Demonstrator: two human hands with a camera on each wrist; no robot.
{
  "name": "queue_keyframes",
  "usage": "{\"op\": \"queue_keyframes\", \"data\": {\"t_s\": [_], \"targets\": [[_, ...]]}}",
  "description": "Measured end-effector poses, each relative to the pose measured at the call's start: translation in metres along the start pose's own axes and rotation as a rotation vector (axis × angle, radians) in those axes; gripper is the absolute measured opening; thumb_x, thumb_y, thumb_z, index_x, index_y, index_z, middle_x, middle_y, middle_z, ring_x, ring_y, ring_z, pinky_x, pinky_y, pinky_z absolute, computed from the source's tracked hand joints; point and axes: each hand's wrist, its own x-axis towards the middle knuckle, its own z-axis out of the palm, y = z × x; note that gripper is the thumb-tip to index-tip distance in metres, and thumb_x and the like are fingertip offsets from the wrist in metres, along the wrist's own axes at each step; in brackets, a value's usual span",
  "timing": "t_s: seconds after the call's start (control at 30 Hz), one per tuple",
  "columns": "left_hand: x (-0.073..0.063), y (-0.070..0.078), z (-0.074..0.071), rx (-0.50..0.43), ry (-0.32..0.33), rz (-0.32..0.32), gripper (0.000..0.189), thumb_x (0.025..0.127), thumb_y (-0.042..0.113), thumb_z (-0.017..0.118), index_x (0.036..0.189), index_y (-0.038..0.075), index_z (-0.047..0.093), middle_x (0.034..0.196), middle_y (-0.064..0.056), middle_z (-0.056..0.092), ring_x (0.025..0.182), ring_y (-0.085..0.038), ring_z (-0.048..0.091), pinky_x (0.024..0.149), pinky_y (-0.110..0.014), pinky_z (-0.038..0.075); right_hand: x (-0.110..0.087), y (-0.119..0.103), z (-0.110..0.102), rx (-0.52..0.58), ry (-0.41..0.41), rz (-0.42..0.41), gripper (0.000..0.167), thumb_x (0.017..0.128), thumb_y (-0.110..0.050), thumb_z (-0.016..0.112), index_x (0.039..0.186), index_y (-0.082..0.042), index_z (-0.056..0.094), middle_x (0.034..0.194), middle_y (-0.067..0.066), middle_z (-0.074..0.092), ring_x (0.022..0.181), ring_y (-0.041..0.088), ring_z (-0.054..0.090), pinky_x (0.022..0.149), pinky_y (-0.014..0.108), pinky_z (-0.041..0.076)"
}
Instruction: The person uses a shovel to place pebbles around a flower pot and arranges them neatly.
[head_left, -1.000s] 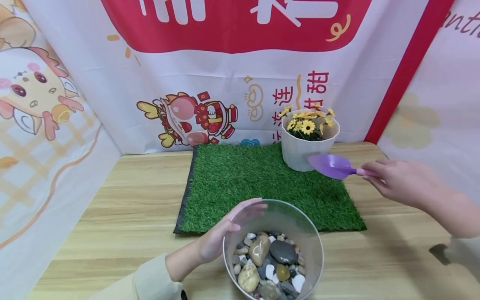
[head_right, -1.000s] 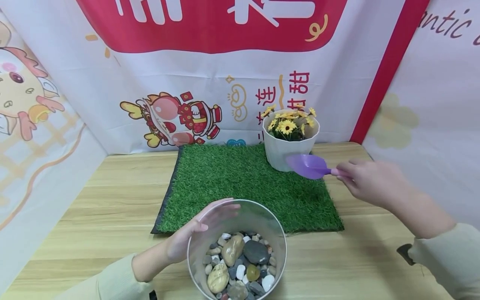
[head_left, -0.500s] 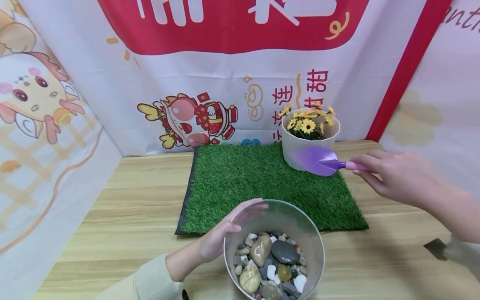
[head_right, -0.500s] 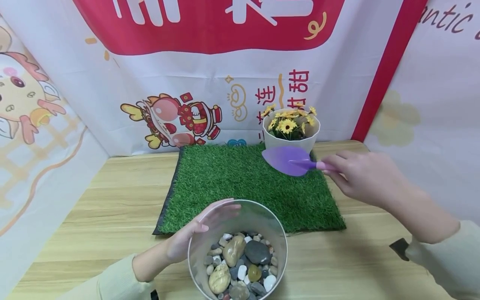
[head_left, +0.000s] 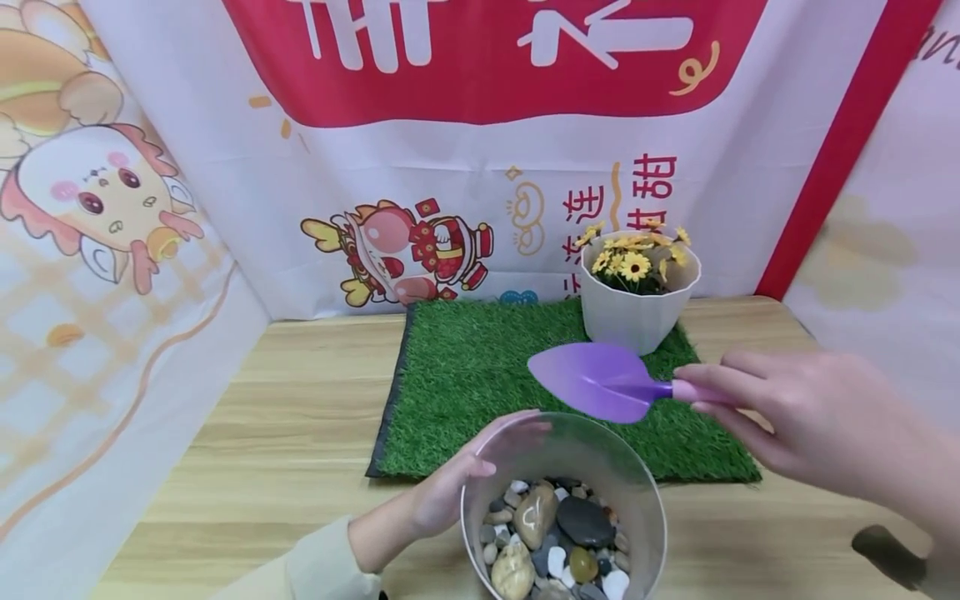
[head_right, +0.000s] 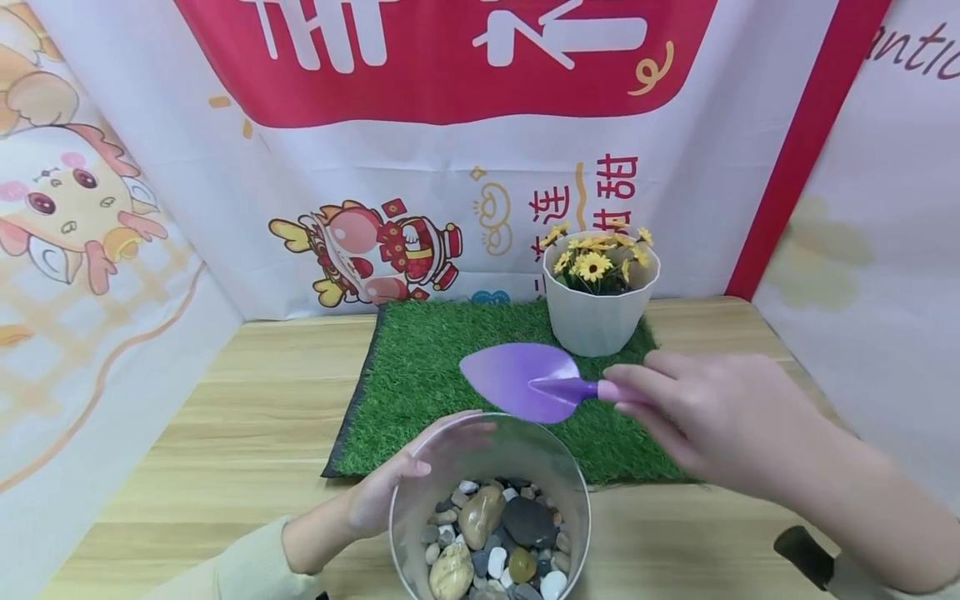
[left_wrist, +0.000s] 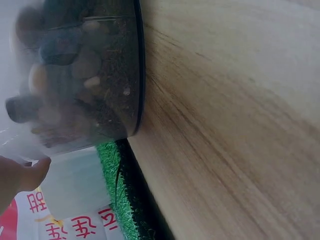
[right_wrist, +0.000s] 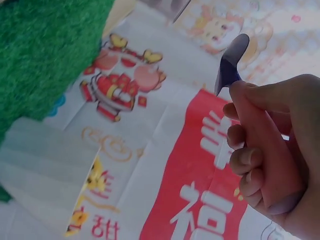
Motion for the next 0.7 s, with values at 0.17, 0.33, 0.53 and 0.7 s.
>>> {"op": "queue_keyframes", "data": {"t_s": [0.17, 0.33, 0.53, 0.7], "targets": [[0.0, 0.001, 0.001, -0.003, 0.002, -0.019, 0.064, 0.101, 0.016, 0.029, 0.16, -0.003, 0.015, 0.163, -0.03, 0.021, 0.151, -0.034, 0.024, 0.123, -0.056, 0.012, 0.001, -0.012, -0.001, 0.059, -0.029, -0.02, 0.056, 0.108, -0.053, 0.036, 0.102, -0.018, 0.08, 0.073, -0.022, 0.047, 0.054, -0.01, 0.028, 0.044, 0.009, 0.023], [-0.001, 0.001, 0.001, 0.02, 0.022, -0.047, 0.068, 0.096, 0.016, 0.029, 0.16, -0.003, 0.013, 0.164, -0.026, 0.021, 0.151, -0.028, 0.028, 0.122, -0.056, 0.016, -0.001, -0.016, -0.001, 0.143, -0.07, -0.059, 0.048, 0.108, -0.05, 0.041, 0.105, -0.022, 0.079, 0.076, -0.024, 0.05, 0.056, -0.012, 0.032, 0.045, 0.008, 0.025], [0.001, -0.001, 0.002, -0.042, -0.008, -0.016, 0.064, 0.102, 0.022, 0.032, 0.161, 0.003, 0.018, 0.162, -0.031, 0.019, 0.15, -0.028, 0.028, 0.123, -0.046, 0.02, -0.005, -0.025, 0.0, 0.234, -0.169, -0.107, 0.033, 0.107, -0.042, 0.05, 0.104, -0.024, 0.078, 0.082, -0.023, 0.055, 0.056, -0.013, 0.039, 0.043, 0.01, 0.032], [0.002, 0.0, 0.001, -0.006, 0.014, -0.032, 0.066, 0.1, 0.022, 0.033, 0.16, -0.001, 0.016, 0.162, -0.032, 0.02, 0.151, -0.03, 0.027, 0.123, -0.045, 0.02, -0.001, -0.035, 0.006, 0.202, -0.176, -0.146, 0.03, 0.108, -0.041, 0.05, 0.1, -0.027, 0.075, 0.076, -0.022, 0.049, 0.053, -0.01, 0.039, 0.039, 0.014, 0.03]]}}
